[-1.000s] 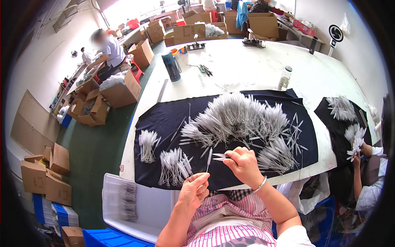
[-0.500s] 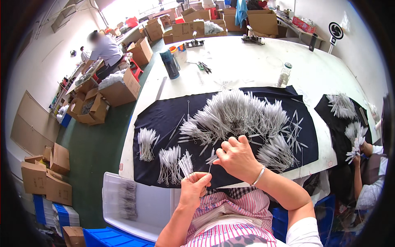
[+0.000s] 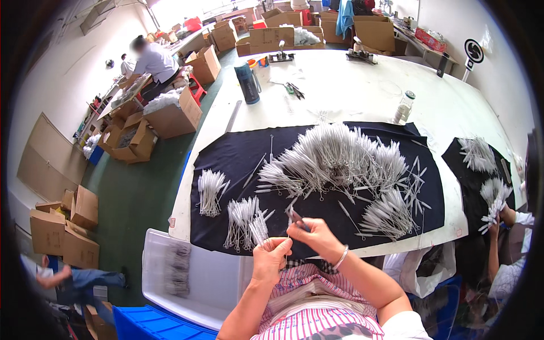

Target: The person picks up wire brushes from the table, trims them using snips, and gathers the trimmed brushes in hand.

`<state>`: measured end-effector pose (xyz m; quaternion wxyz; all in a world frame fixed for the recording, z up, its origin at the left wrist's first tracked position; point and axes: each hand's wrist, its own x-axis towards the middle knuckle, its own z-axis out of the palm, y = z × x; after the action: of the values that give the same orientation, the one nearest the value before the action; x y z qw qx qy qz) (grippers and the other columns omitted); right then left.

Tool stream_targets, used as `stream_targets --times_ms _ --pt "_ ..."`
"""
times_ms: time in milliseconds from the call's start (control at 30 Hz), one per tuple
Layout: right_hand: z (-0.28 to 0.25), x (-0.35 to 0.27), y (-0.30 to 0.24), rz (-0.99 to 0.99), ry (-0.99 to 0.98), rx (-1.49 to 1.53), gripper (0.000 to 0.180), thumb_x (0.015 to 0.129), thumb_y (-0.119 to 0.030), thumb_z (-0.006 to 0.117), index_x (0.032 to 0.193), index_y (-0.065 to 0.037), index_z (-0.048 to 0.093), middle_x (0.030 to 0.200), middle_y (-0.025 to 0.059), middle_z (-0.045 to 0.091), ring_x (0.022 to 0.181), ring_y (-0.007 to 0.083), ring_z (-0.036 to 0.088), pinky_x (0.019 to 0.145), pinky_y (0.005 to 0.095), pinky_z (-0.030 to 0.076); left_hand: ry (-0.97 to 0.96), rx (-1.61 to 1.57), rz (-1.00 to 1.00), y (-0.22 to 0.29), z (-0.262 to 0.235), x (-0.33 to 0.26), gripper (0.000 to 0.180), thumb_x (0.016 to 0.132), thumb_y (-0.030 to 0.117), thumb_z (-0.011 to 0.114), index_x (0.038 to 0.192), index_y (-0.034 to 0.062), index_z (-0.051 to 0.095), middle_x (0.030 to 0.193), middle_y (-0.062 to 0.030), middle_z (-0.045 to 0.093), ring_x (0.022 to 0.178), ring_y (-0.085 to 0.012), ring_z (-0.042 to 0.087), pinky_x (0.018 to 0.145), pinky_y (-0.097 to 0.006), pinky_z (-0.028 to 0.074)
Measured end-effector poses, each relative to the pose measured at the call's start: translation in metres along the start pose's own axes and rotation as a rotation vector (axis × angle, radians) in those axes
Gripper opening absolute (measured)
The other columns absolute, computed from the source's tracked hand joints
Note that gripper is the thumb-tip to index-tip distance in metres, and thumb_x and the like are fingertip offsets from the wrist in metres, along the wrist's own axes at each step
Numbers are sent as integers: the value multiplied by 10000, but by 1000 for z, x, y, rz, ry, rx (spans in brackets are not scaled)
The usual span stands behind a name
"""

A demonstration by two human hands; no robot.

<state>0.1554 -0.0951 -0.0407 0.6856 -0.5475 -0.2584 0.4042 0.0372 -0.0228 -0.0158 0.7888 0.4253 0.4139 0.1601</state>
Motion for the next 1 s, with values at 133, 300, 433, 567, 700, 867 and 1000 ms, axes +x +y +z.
stream_targets --times_ms 133,300,433,567,700,867,1000 --pt "24 7 18 302 -20 221 171 744 -192 624 629 -97 541 528 -64 452 444 6 363 387 168 251 76 58 67 -11 -22 4 85 778 117 610 800 37 597 571 4 518 365 -1 323 318 -163 217" --pt "27 44 33 303 97 10 177 724 -197 633 615 -79 560 521 -75 448 442 13 353 395 183 262 148 -26 69 -16 -49 11 207 885 192 440 927 27 558 656 0 502 360 -14 274 326 -178 201" --pt "41 53 24 146 83 -33 173 741 -197 634 739 -26 611 605 -69 499 535 7 391 460 184 307 61 -138 47 -7 -51 14 259 912 188 358 954 12 543 704 -20 493 392 -37 290 351 -193 223" --pt "48 32 -1 161 -130 18 207 746 -204 633 772 1 611 647 -32 539 577 28 460 507 174 364 -35 -98 59 2 -53 6 269 900 215 381 909 11 555 671 -23 485 425 -55 331 373 -203 248" --pt "38 20 1 243 -153 24 144 737 -141 596 750 1 608 635 20 563 502 86 519 467 207 411 -207 -24 -7 -22 -45 21 265 872 297 434 790 78 558 608 15 462 434 -52 348 389 -212 269" --pt "13 16 -5 -20 302 182 102 734 -97 575 654 -60 524 499 -57 389 422 32 325 405 203 264 -79 2 93 -27 -16 29 327 904 311 366 967 52 556 759 6 501 580 -52 440 461 -196 379" --pt "6 8 -12 50 138 321 179 760 -97 570 622 -98 455 498 -69 332 416 40 300 397 220 276 -195 -77 39 -13 -23 16 228 868 256 482 891 51 580 724 21 508 444 -8 353 341 -161 236"
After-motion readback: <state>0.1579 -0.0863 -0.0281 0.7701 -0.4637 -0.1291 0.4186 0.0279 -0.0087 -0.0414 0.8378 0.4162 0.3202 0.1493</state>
